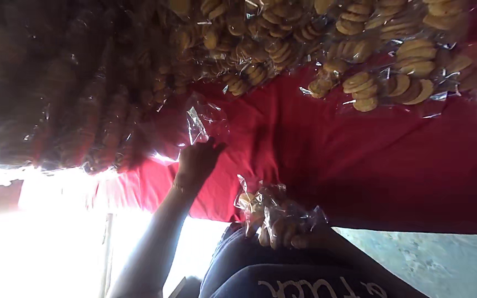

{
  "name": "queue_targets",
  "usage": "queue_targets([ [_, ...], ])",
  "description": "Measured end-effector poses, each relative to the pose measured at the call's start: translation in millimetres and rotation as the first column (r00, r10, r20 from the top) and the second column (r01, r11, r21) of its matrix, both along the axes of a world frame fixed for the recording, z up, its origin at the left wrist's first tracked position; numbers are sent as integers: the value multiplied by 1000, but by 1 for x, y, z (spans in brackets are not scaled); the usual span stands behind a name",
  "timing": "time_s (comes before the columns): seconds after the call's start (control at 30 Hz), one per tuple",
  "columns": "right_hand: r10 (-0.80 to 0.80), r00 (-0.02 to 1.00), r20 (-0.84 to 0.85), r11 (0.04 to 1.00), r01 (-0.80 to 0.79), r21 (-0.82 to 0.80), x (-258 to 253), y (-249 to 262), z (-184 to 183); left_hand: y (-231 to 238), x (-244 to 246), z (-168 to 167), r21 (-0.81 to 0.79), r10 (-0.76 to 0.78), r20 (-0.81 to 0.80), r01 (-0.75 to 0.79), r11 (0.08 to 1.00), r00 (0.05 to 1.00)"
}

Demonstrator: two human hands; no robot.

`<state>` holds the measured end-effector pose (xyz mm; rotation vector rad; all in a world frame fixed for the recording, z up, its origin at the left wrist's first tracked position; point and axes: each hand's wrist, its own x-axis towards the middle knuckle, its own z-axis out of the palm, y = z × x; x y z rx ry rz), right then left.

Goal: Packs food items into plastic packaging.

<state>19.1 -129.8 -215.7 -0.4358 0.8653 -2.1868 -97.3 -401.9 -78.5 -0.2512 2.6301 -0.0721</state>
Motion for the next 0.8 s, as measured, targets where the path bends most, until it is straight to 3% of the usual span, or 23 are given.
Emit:
queue_targets([
  [0.1, -123, 988, 91, 984, 109, 137, -2, 7, 1, -27, 2, -14, -65, 130, -95, -137, 988, 987],
  [0.17, -202, 951, 234, 979, 188, 82, -9, 9, 8, -31, 27, -17, 6, 217, -165, -219, 976, 962],
  [0.2, -247, 943, 221, 969, 247, 30, -16, 5, 19, -30, 43, -19, 62, 223, -196, -215, 975, 955],
  [0.27, -363, 931, -30, 931, 361, -46, -39, -14, 39, -26, 74, -28, 247, 190, -346, -106, 963, 919],
  [0.33, -399, 825, -401, 912, 403, -78, -64, -43, 48, -21, 90, -26, 443, 233, -357, -55, 895, 905],
  [0.43, -168, 619, -767, 933, 351, 78, -81, -79, 32, -21, 100, -6, 598, 298, -261, -88, 796, 918],
  [0.47, -83, 631, -771, 950, 284, 130, -81, -86, 21, -23, 102, -1, 614, 312, -260, -93, 784, 914],
  [0.5, -2, 706, -708, 965, 187, 184, -79, -89, 11, -28, 106, 5, 613, 295, -260, -79, 786, 919],
  [0.57, 147, 914, -378, 967, -52, 250, -75, -93, 5, -36, 114, 12, 572, 188, -308, 23, 820, 933],
  [0.63, 230, 973, -18, 952, -220, 214, -76, -100, 13, -29, 126, 15, 484, 6, -327, 162, 860, 945],
  [0.67, 205, 967, 154, 960, -230, 162, -78, -105, 22, -23, 133, 12, 459, -83, -329, 236, 857, 941],
  [0.7, 81, 948, 309, 971, -145, 192, -79, -111, 35, -18, 141, 7, 431, -161, -353, 313, 846, 922],
  [0.73, -106, 931, 350, 960, 4, 281, -78, -119, 47, -14, 148, 0, 392, -220, -426, 398, 830, 878],
  [0.77, -280, 933, 226, 906, 179, 383, -76, -130, 52, -13, 153, -6, 361, -248, -510, 467, 807, 824],
  [0.8, -377, 924, -68, 819, 367, 441, -70, -140, 45, -13, 155, -10, 332, -264, -584, 522, 785, 768],
])
